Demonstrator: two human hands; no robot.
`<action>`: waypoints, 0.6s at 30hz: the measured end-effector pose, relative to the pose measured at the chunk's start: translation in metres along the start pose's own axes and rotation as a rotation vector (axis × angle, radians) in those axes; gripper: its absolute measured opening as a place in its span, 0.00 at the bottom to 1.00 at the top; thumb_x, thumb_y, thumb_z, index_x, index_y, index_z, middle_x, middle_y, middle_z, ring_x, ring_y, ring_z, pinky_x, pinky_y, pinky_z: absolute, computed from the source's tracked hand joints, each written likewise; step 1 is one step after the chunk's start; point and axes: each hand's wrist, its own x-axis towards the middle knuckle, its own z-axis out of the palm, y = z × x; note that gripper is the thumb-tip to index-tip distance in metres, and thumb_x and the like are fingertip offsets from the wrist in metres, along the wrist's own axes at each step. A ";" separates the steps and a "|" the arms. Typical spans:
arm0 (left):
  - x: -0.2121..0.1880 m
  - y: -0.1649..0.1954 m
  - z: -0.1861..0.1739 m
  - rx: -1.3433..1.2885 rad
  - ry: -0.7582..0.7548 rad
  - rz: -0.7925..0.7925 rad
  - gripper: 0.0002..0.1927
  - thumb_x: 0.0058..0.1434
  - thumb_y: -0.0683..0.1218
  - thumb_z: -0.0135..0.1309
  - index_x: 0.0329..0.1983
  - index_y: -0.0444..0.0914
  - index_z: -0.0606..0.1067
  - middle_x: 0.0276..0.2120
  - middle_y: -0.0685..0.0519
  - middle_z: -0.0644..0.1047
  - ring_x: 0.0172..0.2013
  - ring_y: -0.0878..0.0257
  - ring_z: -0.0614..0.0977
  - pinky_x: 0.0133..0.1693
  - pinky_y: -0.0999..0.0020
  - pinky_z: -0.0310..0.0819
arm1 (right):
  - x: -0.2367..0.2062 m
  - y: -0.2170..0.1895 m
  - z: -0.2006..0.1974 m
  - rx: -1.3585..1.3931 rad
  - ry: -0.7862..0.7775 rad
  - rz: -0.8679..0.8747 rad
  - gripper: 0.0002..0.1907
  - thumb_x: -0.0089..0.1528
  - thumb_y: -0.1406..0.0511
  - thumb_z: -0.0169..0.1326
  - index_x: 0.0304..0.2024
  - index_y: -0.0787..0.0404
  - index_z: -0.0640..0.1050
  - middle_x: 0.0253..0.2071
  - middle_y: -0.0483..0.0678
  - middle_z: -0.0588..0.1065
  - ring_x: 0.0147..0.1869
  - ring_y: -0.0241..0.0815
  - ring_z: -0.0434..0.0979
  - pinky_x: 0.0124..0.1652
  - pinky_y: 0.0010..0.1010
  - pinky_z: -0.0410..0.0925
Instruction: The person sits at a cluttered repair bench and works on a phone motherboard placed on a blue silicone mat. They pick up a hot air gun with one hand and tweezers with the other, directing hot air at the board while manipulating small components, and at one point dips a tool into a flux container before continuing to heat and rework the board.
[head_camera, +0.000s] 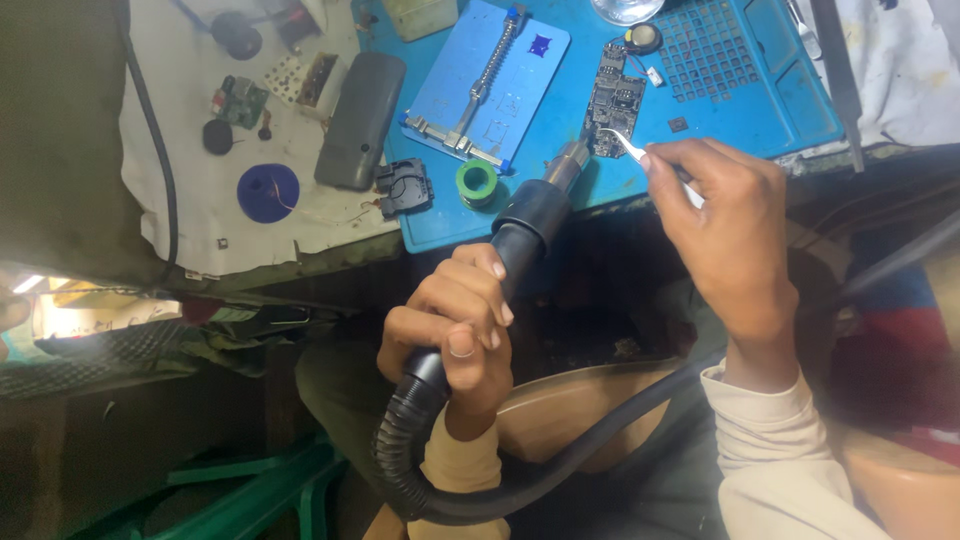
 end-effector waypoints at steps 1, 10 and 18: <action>0.000 0.000 0.000 0.004 -0.002 0.004 0.10 0.71 0.45 0.55 0.37 0.40 0.66 0.24 0.54 0.68 0.25 0.63 0.72 0.43 0.57 0.70 | 0.000 -0.001 0.001 -0.006 0.011 -0.001 0.05 0.71 0.71 0.58 0.48 0.68 0.81 0.40 0.58 0.79 0.41 0.50 0.82 0.40 0.35 0.70; 0.000 0.000 0.001 0.003 -0.004 -0.004 0.11 0.71 0.45 0.54 0.36 0.40 0.65 0.24 0.54 0.68 0.25 0.63 0.71 0.44 0.56 0.70 | 0.000 -0.002 0.009 0.020 0.032 0.199 0.06 0.70 0.69 0.58 0.44 0.68 0.81 0.28 0.52 0.77 0.26 0.37 0.73 0.29 0.30 0.62; 0.000 -0.001 -0.001 -0.010 0.014 0.001 0.11 0.71 0.44 0.53 0.36 0.41 0.64 0.24 0.54 0.68 0.25 0.64 0.71 0.44 0.56 0.69 | 0.000 0.000 0.012 0.160 0.079 0.264 0.08 0.72 0.67 0.57 0.44 0.68 0.80 0.26 0.42 0.72 0.31 0.24 0.64 0.30 0.24 0.60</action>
